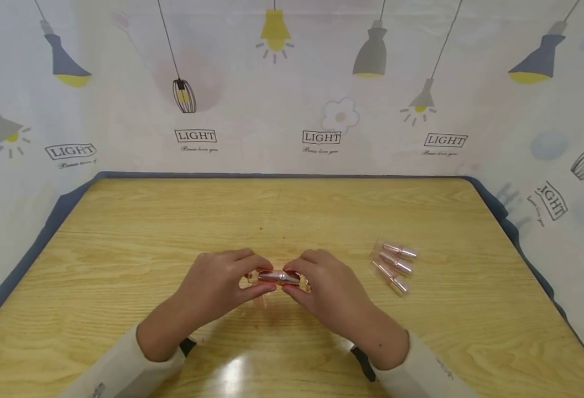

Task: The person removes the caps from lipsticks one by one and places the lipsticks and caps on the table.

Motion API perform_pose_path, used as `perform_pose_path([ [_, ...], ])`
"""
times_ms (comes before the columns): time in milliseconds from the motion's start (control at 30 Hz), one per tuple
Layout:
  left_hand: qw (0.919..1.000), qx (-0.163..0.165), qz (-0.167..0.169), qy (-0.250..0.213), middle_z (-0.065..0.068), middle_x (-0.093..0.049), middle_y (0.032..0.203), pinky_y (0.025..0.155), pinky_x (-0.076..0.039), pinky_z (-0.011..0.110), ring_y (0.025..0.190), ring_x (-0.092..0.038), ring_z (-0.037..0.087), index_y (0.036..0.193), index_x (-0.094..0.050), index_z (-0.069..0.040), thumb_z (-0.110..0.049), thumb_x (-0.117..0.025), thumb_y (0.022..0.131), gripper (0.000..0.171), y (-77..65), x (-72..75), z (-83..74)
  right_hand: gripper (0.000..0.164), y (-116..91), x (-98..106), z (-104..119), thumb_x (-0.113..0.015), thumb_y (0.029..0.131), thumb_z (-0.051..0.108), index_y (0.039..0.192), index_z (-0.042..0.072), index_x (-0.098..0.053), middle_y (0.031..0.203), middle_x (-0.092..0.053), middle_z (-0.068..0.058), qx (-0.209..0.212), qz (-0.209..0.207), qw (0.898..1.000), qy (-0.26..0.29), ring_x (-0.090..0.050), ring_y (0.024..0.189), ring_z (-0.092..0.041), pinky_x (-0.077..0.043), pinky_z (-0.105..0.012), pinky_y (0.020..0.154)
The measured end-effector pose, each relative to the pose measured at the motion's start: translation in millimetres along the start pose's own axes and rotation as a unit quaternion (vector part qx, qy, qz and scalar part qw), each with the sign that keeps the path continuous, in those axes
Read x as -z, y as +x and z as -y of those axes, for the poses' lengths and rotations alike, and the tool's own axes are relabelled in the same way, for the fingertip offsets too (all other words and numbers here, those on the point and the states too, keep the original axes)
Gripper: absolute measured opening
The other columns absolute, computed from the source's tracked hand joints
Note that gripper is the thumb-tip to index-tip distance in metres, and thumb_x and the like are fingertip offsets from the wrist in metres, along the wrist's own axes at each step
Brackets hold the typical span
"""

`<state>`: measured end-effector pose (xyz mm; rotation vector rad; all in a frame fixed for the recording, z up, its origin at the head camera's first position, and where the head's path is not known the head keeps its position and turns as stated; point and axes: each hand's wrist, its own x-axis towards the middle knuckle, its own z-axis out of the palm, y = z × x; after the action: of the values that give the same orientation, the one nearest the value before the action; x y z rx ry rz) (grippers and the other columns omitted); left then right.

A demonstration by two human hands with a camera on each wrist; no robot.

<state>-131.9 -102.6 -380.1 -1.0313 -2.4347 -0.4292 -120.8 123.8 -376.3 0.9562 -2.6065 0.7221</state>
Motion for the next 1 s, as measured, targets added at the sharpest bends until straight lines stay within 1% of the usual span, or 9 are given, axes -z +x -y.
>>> perform_pose_path([
  [100,1.0000,-0.005,-0.003,-0.001,-0.010,-0.071,0.081,0.045,-0.034,0.014,0.054,-0.056,0.001,0.092,-0.073,-0.022,-0.046,-0.081,0.081,0.028,-0.2,0.5,1.0,0.022,0,1,0,-0.087,0.078,0.018,0.097,0.014,-0.075,0.088,-0.067,0.006,0.008,-0.005,1.000,-0.009,-0.063,0.080,-0.007,-0.051,-0.020,0.064],
  [367,1.0000,-0.007,-0.002,-0.005,-0.010,-0.072,0.082,0.046,-0.035,0.014,0.055,-0.057,0.001,0.093,-0.074,-0.022,-0.043,-0.082,0.080,0.026,0.2,3.9,1.7,0.021,2,3,1,-0.086,0.080,0.018,0.097,0.014,-0.075,0.089,-0.068,0.006,0.003,0.005,1.000,-0.010,-0.063,0.080,-0.008,-0.052,-0.020,0.064],
  [533,1.0000,0.003,0.005,0.005,-0.008,-0.074,0.085,0.046,-0.038,0.015,0.059,-0.063,0.004,0.096,-0.075,-0.021,-0.043,-0.081,0.081,0.028,-0.4,7.6,3.9,0.022,4,6,0,-0.086,0.079,0.016,0.098,0.013,-0.076,0.091,-0.069,0.005,-0.004,0.008,1.000,-0.018,-0.064,0.083,-0.009,-0.054,-0.025,0.068],
  [633,0.9999,0.010,0.008,0.009,-0.007,-0.074,0.086,0.047,-0.040,0.016,0.060,-0.065,0.005,0.097,-0.075,-0.020,-0.045,-0.081,0.082,0.029,-1.0,9.0,5.7,0.023,5,8,-2,-0.086,0.079,0.017,0.099,0.013,-0.076,0.092,-0.070,0.005,-0.007,0.008,1.000,-0.016,-0.065,0.085,-0.011,-0.056,-0.027,0.071],
  [767,0.9997,0.012,0.000,0.022,-0.007,-0.074,0.084,0.048,-0.044,0.018,0.061,-0.065,0.005,0.097,-0.075,-0.020,-0.046,-0.081,0.082,0.030,-0.8,11.1,6.7,0.024,4,11,-5,-0.086,0.080,0.016,0.100,0.013,-0.075,0.094,-0.070,0.004,-0.009,0.005,1.000,-0.019,-0.066,0.086,-0.012,-0.056,-0.029,0.072],
  [867,0.9993,0.012,-0.012,0.032,-0.008,-0.074,0.083,0.048,-0.045,0.019,0.059,-0.064,0.004,0.098,-0.075,-0.021,-0.045,-0.081,0.082,0.029,0.1,12.6,7.0,0.024,3,16,-8,-0.085,0.079,0.016,0.100,0.013,-0.075,0.093,-0.070,0.005,-0.027,0.001,0.999,-0.026,-0.065,0.085,-0.011,-0.055,-0.030,0.070],
  [1000,0.9992,0.014,-0.019,0.033,-0.008,-0.073,0.083,0.048,-0.045,0.021,0.058,-0.063,0.003,0.098,-0.074,-0.021,-0.043,-0.082,0.082,0.028,0.4,12.8,7.9,0.025,2,24,-14,-0.085,0.079,0.015,0.102,0.013,-0.074,0.091,-0.071,0.004,-0.061,0.004,0.998,-0.028,-0.064,0.082,-0.010,-0.054,-0.031,0.068],
])
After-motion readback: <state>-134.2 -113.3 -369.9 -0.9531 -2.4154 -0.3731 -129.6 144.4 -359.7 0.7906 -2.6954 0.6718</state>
